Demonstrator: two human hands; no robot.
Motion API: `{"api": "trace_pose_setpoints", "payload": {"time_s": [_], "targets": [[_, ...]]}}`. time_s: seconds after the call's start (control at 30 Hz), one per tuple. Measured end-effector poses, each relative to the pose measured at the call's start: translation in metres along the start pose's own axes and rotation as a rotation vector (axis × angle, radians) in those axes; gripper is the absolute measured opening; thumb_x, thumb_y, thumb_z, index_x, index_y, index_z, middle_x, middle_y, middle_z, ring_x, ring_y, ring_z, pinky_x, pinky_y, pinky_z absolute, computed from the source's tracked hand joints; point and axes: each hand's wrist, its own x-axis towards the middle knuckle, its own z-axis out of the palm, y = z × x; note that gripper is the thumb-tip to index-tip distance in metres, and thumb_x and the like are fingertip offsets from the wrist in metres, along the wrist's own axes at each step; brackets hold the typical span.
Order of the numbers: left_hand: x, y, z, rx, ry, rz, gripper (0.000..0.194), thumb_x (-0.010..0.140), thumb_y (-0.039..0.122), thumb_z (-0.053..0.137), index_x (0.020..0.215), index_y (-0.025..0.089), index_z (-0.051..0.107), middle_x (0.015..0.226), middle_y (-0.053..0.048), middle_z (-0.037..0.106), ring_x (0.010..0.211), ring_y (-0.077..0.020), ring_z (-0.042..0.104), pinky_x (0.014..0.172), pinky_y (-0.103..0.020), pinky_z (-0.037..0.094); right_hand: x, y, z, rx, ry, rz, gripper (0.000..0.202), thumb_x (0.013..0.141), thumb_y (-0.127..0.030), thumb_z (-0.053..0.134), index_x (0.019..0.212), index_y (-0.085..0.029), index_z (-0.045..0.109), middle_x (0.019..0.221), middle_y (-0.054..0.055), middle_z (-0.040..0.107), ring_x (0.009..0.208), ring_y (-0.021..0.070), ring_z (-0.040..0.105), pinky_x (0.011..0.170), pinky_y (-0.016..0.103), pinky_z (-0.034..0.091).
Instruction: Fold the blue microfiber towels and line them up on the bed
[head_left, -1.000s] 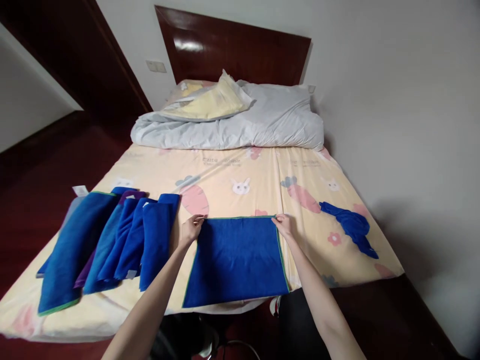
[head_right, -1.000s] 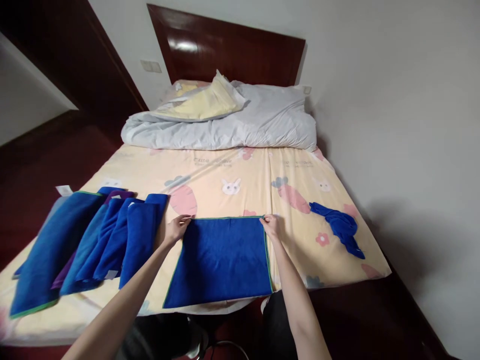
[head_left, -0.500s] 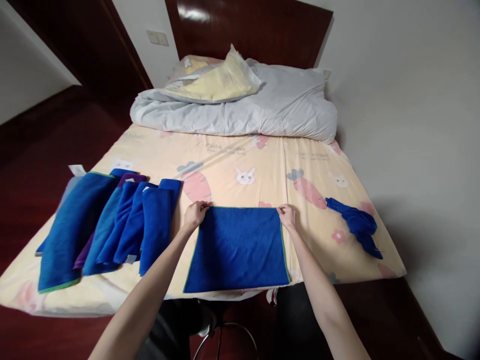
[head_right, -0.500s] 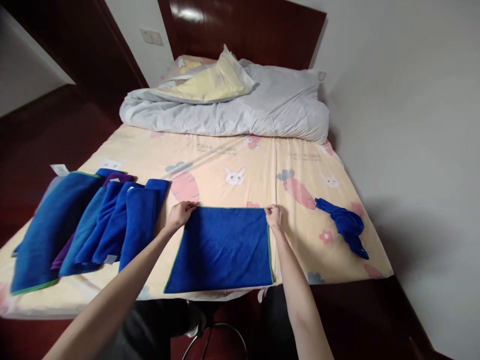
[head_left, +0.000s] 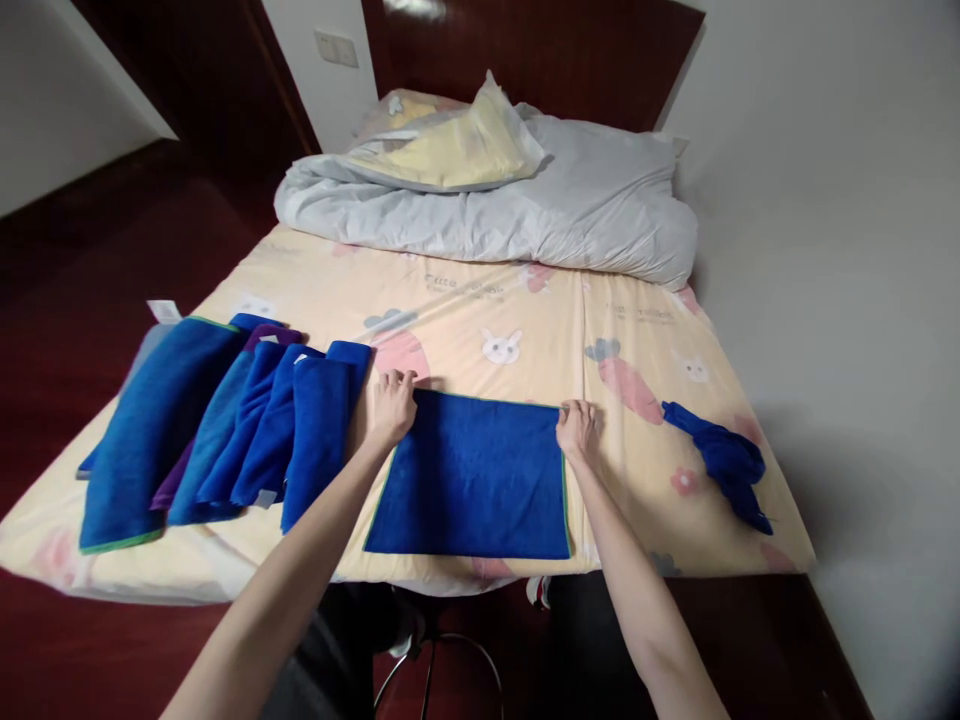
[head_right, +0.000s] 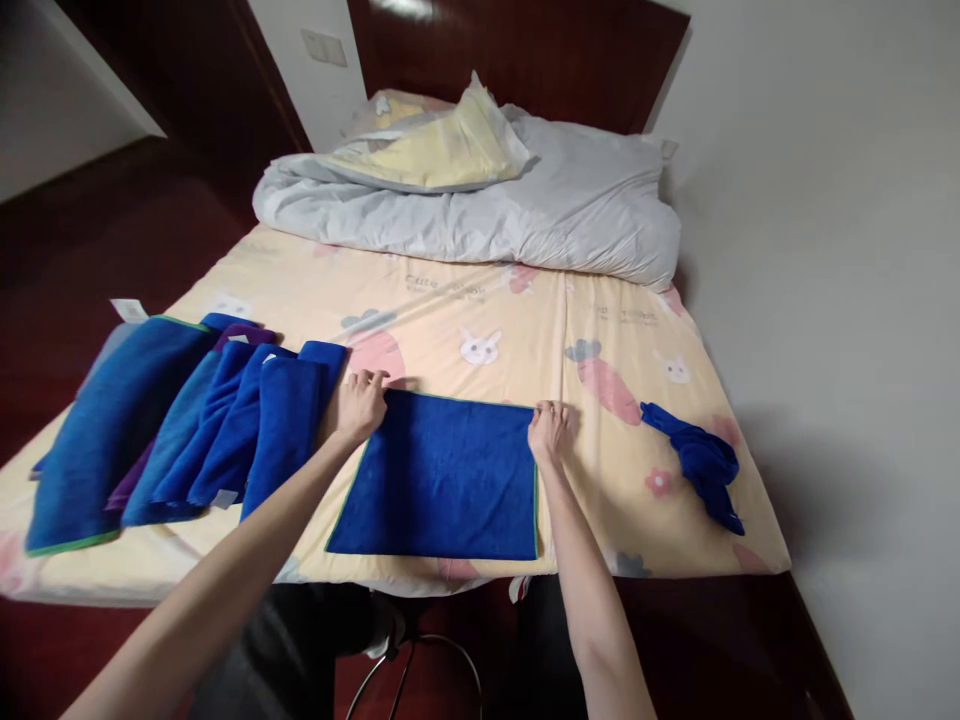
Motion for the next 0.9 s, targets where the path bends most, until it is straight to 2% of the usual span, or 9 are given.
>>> {"api": "trace_pose_setpoints", "payload": {"time_s": [0.07, 0.2, 0.27, 0.43, 0.57, 0.67, 0.73, 0.8, 0.9], "targets": [[-0.023, 0.023, 0.007, -0.018, 0.061, 0.125, 0.047, 0.097, 0.023, 0.038, 0.141, 0.014, 0.053, 0.142, -0.022, 0.054, 0.133, -0.0369, 0.046, 0.105, -0.053, 0.040, -0.028, -0.029, 0.007, -0.058, 0.043, -0.129, 0.038, 0.100, -0.027, 0.045, 0.134, -0.018, 0.060, 0.149, 0.016, 0.051, 0.138, 0.0317, 0.043, 0.111, 0.050, 0.035], [-0.064, 0.042, 0.029, -0.143, -0.021, 0.340, 0.054, 0.100, 0.040, 0.039, 0.150, 0.021, 0.045, 0.161, -0.012, 0.038, 0.151, -0.0312, 0.028, 0.122, -0.052, 0.024, -0.075, -0.058, 0.026, -0.065, -0.182, -0.448, 0.055, 0.104, -0.042, 0.037, 0.154, -0.020, 0.039, 0.165, 0.010, 0.028, 0.153, 0.0256, 0.020, 0.123, 0.049, 0.019], [-0.071, 0.031, 0.037, -0.165, -0.005, 0.269, 0.058, 0.101, 0.045, 0.038, 0.152, 0.019, 0.042, 0.163, -0.012, 0.032, 0.153, -0.0309, 0.023, 0.124, -0.052, 0.020, -0.079, -0.048, 0.030, -0.078, -0.213, -0.455, 0.059, 0.105, -0.046, 0.034, 0.157, -0.019, 0.034, 0.166, 0.009, 0.026, 0.155, 0.0233, 0.018, 0.125, 0.047, 0.015], [-0.059, 0.006, 0.041, -0.186, 0.031, 0.176, 0.061, 0.102, 0.043, 0.035, 0.154, 0.012, 0.038, 0.164, -0.015, 0.029, 0.154, -0.0295, 0.020, 0.125, -0.054, 0.016, -0.053, -0.011, 0.028, -0.126, -0.153, -0.306, 0.064, 0.105, -0.046, 0.028, 0.157, -0.009, 0.030, 0.165, 0.014, 0.025, 0.155, 0.0241, 0.018, 0.126, 0.049, 0.012], [-0.077, 0.050, 0.042, -0.202, 0.076, 0.133, 0.061, 0.101, 0.037, 0.034, 0.153, 0.004, 0.037, 0.163, -0.020, 0.027, 0.155, -0.0317, 0.014, 0.126, -0.057, 0.012, -0.072, -0.047, 0.037, -0.124, -0.079, -0.201, 0.062, 0.105, -0.037, 0.029, 0.157, -0.004, 0.030, 0.165, 0.019, 0.021, 0.156, 0.0305, 0.009, 0.124, 0.061, 0.005], [-0.116, 0.094, 0.045, -0.243, 0.016, 0.272, 0.059, 0.101, 0.029, 0.033, 0.156, 0.009, 0.034, 0.164, -0.016, 0.028, 0.155, -0.0282, 0.017, 0.126, -0.054, 0.015, -0.120, -0.086, 0.048, -0.056, -0.143, -0.347, 0.058, 0.104, -0.027, 0.030, 0.158, -0.009, 0.028, 0.166, 0.014, 0.022, 0.156, 0.0263, 0.008, 0.125, 0.057, 0.007], [-0.145, 0.105, 0.044, -0.240, 0.013, 0.276, 0.058, 0.101, 0.027, 0.031, 0.158, 0.012, 0.031, 0.164, -0.014, 0.028, 0.155, -0.0270, 0.019, 0.125, -0.053, 0.018, -0.151, -0.096, 0.048, -0.019, -0.181, -0.405, 0.056, 0.104, -0.024, 0.027, 0.159, -0.012, 0.028, 0.165, 0.012, 0.026, 0.156, 0.0221, 0.014, 0.126, 0.051, 0.012], [-0.171, 0.097, 0.039, -0.219, 0.023, 0.253, 0.058, 0.102, 0.027, 0.031, 0.158, 0.014, 0.029, 0.164, -0.013, 0.027, 0.154, -0.0268, 0.020, 0.125, -0.052, 0.018, -0.173, -0.090, 0.041, -0.008, -0.178, -0.412, 0.056, 0.105, -0.028, 0.027, 0.159, -0.012, 0.028, 0.164, 0.011, 0.028, 0.155, 0.0207, 0.019, 0.126, 0.048, 0.015], [-0.198, 0.064, 0.025, -0.185, 0.044, 0.224, 0.059, 0.102, 0.031, 0.034, 0.159, 0.016, 0.027, 0.165, -0.010, 0.027, 0.154, -0.0268, 0.021, 0.125, -0.051, 0.020, -0.187, -0.065, 0.023, -0.022, -0.149, -0.416, 0.059, 0.106, -0.037, 0.029, 0.159, -0.011, 0.025, 0.165, 0.011, 0.026, 0.154, 0.0215, 0.020, 0.126, 0.048, 0.016]]}}
